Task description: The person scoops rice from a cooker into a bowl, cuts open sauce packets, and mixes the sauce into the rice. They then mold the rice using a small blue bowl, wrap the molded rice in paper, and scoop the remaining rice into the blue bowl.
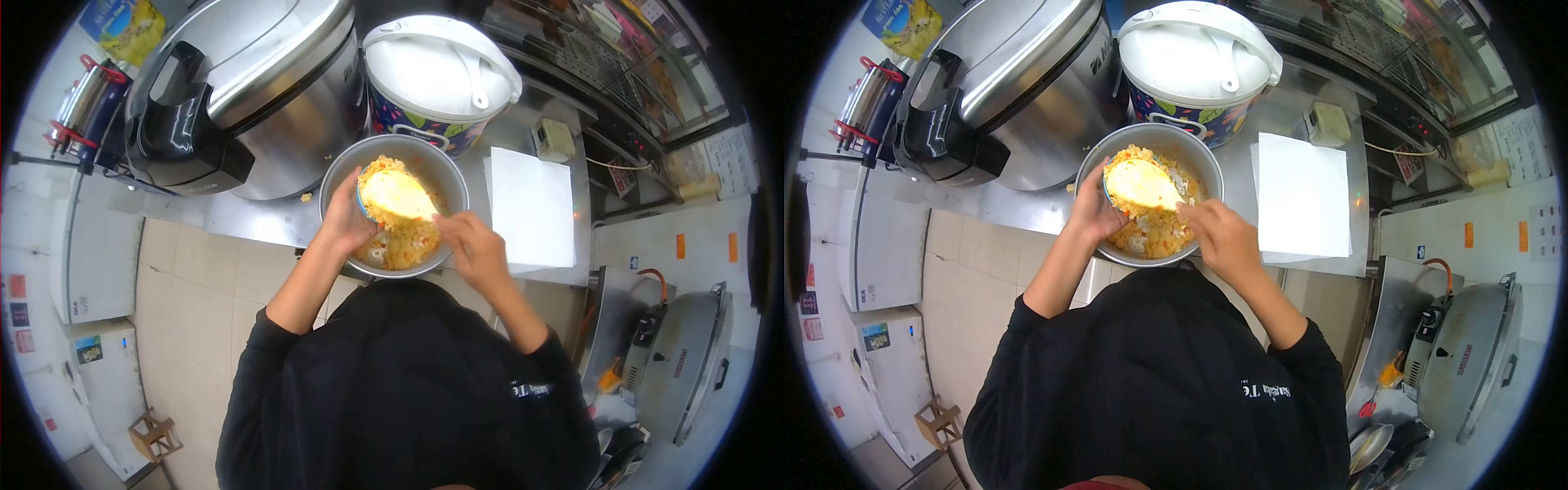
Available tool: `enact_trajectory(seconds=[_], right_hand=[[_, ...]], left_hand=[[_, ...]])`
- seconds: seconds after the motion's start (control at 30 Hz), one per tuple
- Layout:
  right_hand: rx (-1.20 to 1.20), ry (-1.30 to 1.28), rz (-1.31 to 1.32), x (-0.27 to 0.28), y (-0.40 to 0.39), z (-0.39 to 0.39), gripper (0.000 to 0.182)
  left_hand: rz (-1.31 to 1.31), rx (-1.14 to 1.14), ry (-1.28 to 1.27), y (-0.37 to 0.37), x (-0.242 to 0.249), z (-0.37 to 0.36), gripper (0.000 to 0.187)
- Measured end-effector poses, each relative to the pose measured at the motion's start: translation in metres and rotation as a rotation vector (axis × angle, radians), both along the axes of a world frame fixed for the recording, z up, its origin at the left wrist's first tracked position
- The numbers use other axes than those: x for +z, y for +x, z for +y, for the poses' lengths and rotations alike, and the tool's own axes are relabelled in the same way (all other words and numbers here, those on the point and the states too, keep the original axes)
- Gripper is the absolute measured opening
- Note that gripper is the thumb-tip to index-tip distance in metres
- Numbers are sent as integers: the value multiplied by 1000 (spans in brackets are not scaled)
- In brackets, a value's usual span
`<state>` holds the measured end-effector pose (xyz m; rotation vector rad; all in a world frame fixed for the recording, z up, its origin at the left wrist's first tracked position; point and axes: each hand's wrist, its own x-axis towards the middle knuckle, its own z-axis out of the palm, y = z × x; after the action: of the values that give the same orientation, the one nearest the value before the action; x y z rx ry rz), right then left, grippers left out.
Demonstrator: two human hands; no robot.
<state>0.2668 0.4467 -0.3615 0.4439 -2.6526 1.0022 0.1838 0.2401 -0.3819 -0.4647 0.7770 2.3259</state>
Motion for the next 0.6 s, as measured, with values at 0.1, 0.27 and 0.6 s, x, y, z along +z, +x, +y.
enact_trajectory(seconds=[0.1, 0.27, 0.6], right_hand=[[-42, -156, -50, 14, -12, 7, 25], [-38, 57, -90, 27, -14, 8, 21], [-112, -55, -98, 10, -12, 8, 24]], left_hand=[[9, -16, -59, 1, 1, 3, 46], [29, -44, -94, -2, -10, 5, 46], [-54, 13, -33, 2, -9, 6, 44]])
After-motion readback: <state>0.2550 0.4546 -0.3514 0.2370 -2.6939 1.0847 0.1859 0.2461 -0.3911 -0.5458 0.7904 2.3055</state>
